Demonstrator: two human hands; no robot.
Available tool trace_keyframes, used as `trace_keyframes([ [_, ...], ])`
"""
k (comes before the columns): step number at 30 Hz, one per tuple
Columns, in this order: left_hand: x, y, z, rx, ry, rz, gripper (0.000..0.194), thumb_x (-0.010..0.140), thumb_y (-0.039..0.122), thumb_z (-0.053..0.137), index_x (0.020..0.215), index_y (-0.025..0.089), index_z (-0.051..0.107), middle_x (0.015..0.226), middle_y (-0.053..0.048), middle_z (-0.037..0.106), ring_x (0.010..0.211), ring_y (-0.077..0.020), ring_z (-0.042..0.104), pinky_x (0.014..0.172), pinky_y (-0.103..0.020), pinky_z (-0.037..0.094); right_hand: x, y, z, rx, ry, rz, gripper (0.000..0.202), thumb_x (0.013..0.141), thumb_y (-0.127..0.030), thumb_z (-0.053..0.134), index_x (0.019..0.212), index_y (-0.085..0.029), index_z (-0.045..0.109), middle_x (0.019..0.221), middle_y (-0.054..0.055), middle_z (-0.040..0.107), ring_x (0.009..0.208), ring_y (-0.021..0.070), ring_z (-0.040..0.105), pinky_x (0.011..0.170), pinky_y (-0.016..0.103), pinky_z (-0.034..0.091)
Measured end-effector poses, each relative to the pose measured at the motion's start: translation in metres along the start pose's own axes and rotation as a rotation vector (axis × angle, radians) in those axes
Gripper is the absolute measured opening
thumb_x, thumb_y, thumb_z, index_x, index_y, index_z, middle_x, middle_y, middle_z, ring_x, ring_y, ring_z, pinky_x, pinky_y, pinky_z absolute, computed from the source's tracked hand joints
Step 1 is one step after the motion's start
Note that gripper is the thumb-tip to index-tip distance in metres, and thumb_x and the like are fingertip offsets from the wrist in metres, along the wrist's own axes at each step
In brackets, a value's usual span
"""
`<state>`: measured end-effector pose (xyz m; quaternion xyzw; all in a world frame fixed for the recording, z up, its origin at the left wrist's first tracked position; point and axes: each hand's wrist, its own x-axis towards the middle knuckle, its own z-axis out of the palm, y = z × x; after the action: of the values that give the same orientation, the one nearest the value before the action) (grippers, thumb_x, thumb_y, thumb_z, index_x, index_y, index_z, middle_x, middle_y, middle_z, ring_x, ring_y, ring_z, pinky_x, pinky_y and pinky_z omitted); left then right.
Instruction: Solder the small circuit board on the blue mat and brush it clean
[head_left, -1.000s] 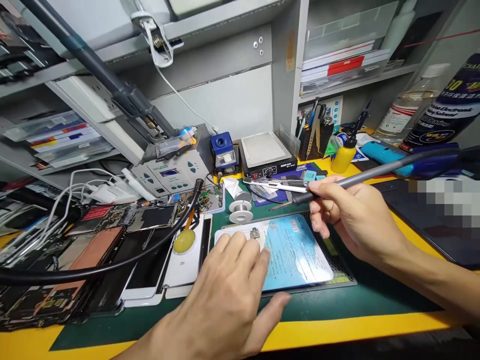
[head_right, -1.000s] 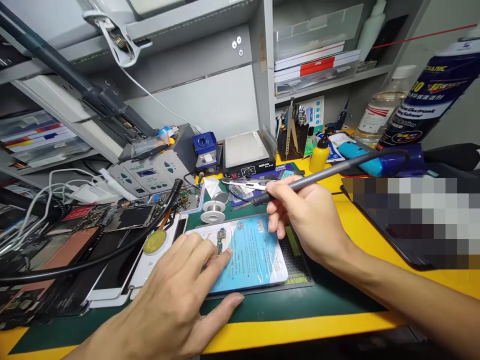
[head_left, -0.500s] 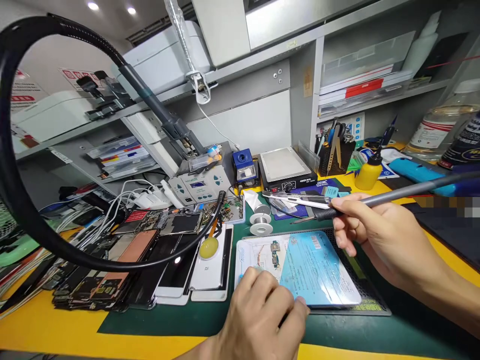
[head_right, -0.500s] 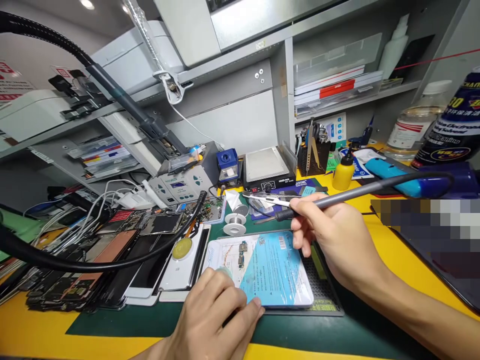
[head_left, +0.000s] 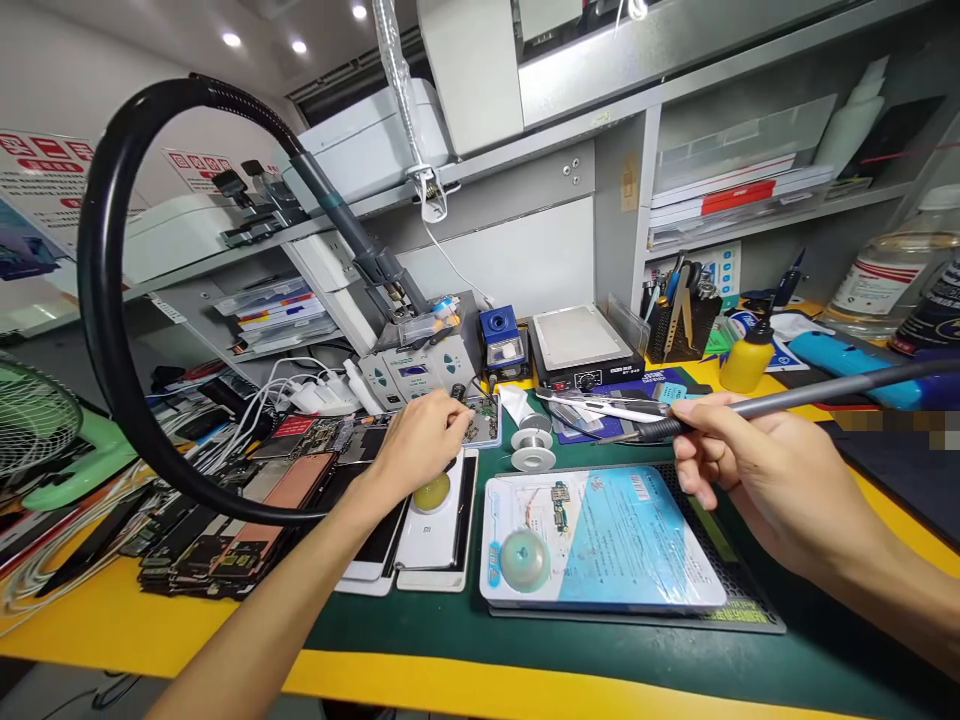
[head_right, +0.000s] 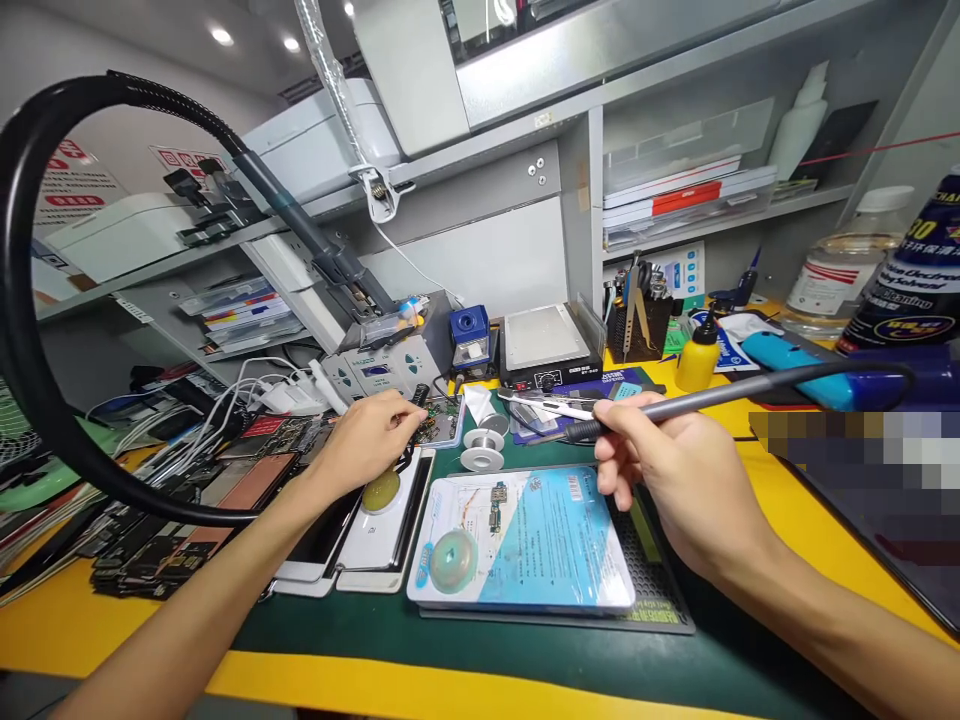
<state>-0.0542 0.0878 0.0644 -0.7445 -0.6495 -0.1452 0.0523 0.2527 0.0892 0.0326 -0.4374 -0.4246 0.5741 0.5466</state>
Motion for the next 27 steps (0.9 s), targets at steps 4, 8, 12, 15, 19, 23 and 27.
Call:
trace_keyframes([
  [4,0.013,-0.014,0.010,0.066,-0.051,-0.048,0.027,0.096,0.037,0.059,0.112,0.015,0.063,0.107,-0.007,0.067,0.091,-0.0176,0.066,0.081,-0.038,0.057,0.001,0.001,-0.001,-0.010,0.001,-0.006,0.033,0.074,-0.043,0.080,0.069,-0.018,0.059,0.053,0.000,0.061,0.040,0.0121,0.053,0.032,0.019,0.041],
  [8,0.007,-0.004,-0.008,0.069,0.014,-0.075,0.026,0.096,0.038,0.057,0.086,0.015,0.065,0.087,-0.004,0.066,0.078,-0.0172,0.062,0.074,-0.034,0.052,0.001,-0.001,0.000,-0.005,0.004,0.007,0.031,0.073,-0.039,0.080,0.068,-0.017,0.059,0.052,0.000,0.061,0.040,0.0117,0.053,0.032,0.019,0.041],
  [12,-0.027,0.025,-0.026,-0.055,-0.046,0.013,0.027,0.095,0.040,0.054,0.084,0.020,0.067,0.072,0.000,0.064,0.064,-0.0145,0.057,0.063,-0.029,0.046,-0.001,-0.005,0.002,0.007,-0.005,0.047,0.025,0.072,-0.035,0.079,0.072,-0.015,0.065,0.059,0.004,0.066,0.040,0.0130,0.056,0.032,0.020,0.042],
  [15,-0.065,0.048,-0.024,-0.197,-0.123,0.205,0.020,0.087,0.038,0.065,0.093,0.019,0.068,0.085,-0.002,0.068,0.073,-0.0158,0.061,0.068,-0.029,0.048,-0.003,-0.003,0.002,0.000,-0.060,0.093,0.027,0.073,-0.037,0.078,0.078,-0.011,0.072,0.068,0.010,0.073,0.039,0.0155,0.059,0.030,0.022,0.043],
  [19,-0.102,0.063,-0.004,-0.225,0.011,0.353,0.034,0.081,0.034,0.075,0.107,0.016,0.065,0.100,-0.007,0.069,0.088,-0.0225,0.062,0.073,-0.036,0.052,-0.005,0.003,0.001,-0.004,-0.142,0.118,0.030,0.072,-0.040,0.083,0.075,-0.013,0.073,0.067,0.009,0.072,0.038,0.0158,0.059,0.030,0.023,0.045],
  [23,-0.111,0.064,0.011,-0.205,0.128,0.429,0.027,0.085,0.020,0.071,0.110,0.013,0.064,0.105,-0.010,0.071,0.090,-0.0231,0.063,0.076,-0.038,0.054,-0.004,0.005,0.003,-0.007,-0.168,0.112,0.028,0.070,-0.039,0.085,0.074,-0.015,0.074,0.063,0.006,0.070,0.037,0.0152,0.060,0.030,0.022,0.046],
  [27,-0.111,0.063,0.012,-0.271,0.156,0.446,0.028,0.083,0.013,0.072,0.109,0.011,0.064,0.103,-0.012,0.071,0.088,-0.0234,0.062,0.075,-0.039,0.054,-0.003,0.005,0.004,-0.019,-0.166,0.090,0.025,0.071,-0.038,0.085,0.072,-0.016,0.074,0.061,0.004,0.069,0.036,0.0140,0.059,0.030,0.020,0.046],
])
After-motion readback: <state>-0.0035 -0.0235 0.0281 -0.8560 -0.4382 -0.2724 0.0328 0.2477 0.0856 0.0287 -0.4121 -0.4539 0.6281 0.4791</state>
